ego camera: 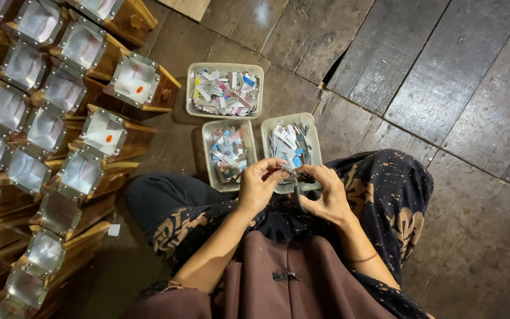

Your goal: The person sits on the floor and uses scissors to cut small rectangular pieces of paper from a container. They repeatedly pick up a piece, cut it, and place the resulting pieces into a different container.

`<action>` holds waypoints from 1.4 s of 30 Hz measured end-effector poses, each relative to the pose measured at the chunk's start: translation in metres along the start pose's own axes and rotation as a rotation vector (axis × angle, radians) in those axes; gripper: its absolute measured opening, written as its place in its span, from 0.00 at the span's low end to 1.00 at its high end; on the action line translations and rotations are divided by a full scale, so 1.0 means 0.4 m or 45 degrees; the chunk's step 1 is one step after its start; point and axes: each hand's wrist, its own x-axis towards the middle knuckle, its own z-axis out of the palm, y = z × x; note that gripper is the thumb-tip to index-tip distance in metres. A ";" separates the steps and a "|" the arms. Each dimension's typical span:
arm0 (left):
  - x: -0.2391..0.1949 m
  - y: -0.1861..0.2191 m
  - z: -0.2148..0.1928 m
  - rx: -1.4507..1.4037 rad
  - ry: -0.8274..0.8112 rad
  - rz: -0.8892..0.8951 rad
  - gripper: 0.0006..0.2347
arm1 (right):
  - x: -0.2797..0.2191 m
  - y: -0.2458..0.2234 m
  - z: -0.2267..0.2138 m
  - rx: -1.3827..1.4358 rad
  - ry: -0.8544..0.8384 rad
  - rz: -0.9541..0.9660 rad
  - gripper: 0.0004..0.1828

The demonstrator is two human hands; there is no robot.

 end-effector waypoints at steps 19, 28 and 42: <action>-0.006 0.004 0.001 0.171 0.051 0.067 0.06 | -0.005 0.049 0.014 -0.089 0.037 -0.161 0.29; -0.004 0.014 0.007 0.146 0.035 0.047 0.05 | -0.004 0.041 0.018 -0.080 0.041 -0.175 0.30; 0.006 0.011 0.011 -0.039 0.032 0.068 0.05 | -0.002 0.000 0.017 0.122 0.029 0.105 0.24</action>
